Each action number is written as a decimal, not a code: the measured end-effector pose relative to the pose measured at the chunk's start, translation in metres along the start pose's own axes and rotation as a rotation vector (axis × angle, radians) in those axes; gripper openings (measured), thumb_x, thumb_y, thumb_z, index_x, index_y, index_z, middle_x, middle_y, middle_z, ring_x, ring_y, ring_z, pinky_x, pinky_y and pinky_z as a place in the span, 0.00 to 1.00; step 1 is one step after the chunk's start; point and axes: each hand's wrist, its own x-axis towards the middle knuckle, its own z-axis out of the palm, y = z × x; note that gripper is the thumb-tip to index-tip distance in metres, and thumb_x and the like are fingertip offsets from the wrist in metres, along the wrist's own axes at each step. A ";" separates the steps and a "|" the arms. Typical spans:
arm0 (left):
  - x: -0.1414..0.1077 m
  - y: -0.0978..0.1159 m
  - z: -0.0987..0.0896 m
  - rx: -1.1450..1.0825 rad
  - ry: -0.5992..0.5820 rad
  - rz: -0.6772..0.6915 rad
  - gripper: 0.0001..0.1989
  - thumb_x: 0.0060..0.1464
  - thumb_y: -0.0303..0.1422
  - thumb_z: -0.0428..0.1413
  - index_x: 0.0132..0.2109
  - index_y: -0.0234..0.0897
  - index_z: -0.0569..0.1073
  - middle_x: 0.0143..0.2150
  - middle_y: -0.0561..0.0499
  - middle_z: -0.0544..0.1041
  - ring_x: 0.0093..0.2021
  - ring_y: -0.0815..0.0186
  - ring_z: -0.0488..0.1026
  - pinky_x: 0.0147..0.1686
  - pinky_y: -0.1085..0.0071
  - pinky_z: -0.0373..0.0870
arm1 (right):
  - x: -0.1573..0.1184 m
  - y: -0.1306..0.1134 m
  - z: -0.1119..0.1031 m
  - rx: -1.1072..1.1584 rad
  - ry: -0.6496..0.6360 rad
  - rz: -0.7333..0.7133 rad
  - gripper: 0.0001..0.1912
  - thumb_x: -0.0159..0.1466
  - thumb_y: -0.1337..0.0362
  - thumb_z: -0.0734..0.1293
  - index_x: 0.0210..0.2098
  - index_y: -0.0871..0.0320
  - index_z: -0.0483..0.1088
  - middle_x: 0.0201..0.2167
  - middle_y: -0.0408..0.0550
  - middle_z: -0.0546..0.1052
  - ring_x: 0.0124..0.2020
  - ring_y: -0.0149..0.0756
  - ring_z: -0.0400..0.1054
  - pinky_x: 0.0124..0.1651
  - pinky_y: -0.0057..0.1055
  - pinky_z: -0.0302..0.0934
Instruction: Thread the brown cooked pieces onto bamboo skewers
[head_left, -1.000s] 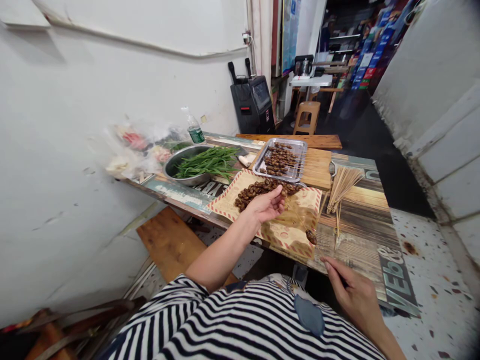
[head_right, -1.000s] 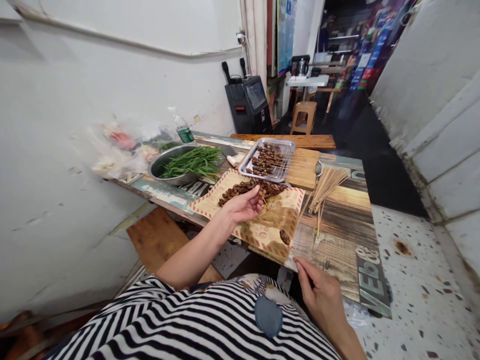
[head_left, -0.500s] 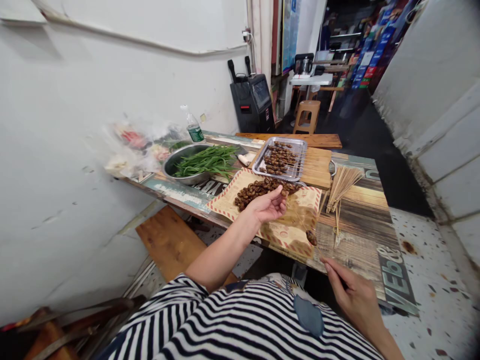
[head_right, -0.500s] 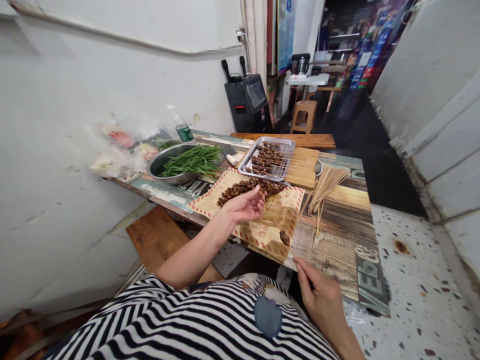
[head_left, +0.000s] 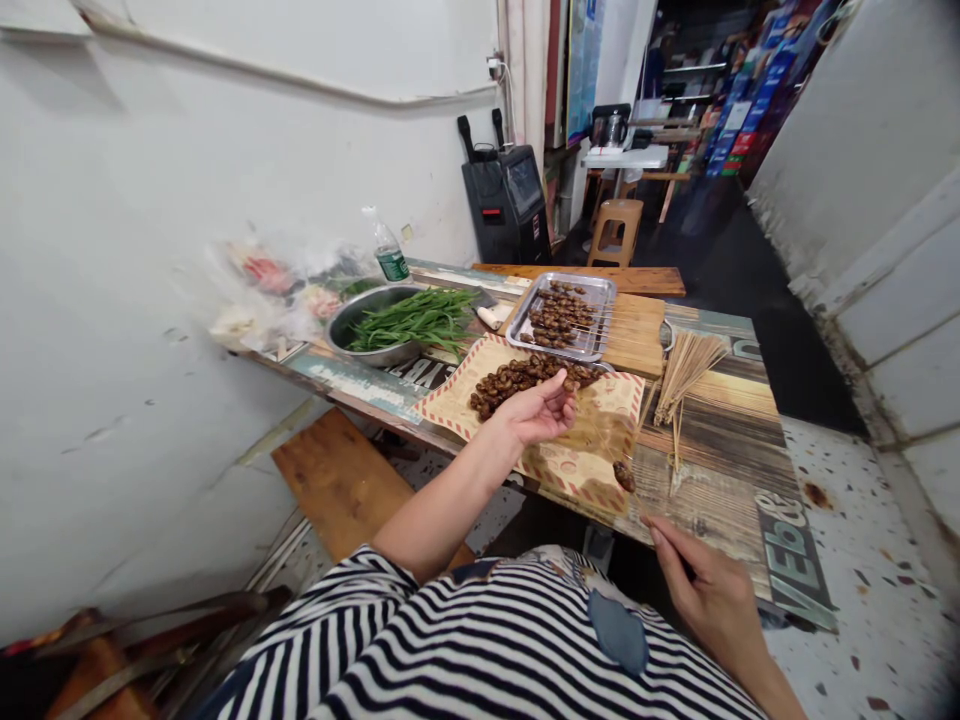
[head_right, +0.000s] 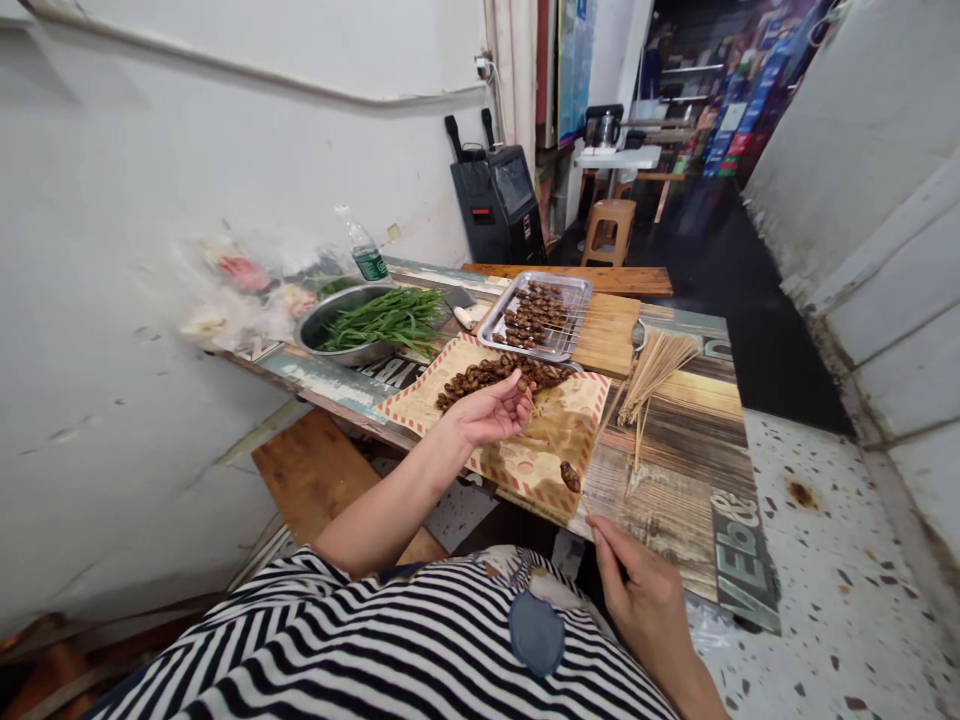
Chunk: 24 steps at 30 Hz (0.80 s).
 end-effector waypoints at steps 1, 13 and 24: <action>0.000 0.000 0.000 0.002 -0.004 0.000 0.11 0.51 0.34 0.55 0.32 0.26 0.71 0.24 0.50 0.70 0.23 0.74 0.66 0.22 0.79 0.65 | 0.000 0.000 0.000 0.000 0.005 -0.007 0.10 0.61 0.66 0.61 0.38 0.59 0.73 0.33 0.48 0.79 0.31 0.33 0.74 0.34 0.24 0.69; -0.001 0.000 0.003 -0.008 0.009 0.005 0.11 0.52 0.33 0.54 0.31 0.26 0.71 0.24 0.49 0.71 0.24 0.75 0.66 0.22 0.79 0.64 | -0.001 0.000 -0.001 -0.013 0.014 -0.061 0.10 0.61 0.68 0.61 0.40 0.59 0.72 0.33 0.48 0.79 0.31 0.32 0.74 0.35 0.23 0.69; -0.002 0.000 0.004 0.014 0.014 0.001 0.12 0.52 0.34 0.54 0.32 0.25 0.71 0.23 0.50 0.69 0.24 0.75 0.65 0.23 0.80 0.64 | 0.000 -0.001 -0.001 -0.008 0.019 -0.066 0.10 0.61 0.68 0.61 0.40 0.60 0.72 0.32 0.48 0.79 0.30 0.31 0.74 0.34 0.22 0.69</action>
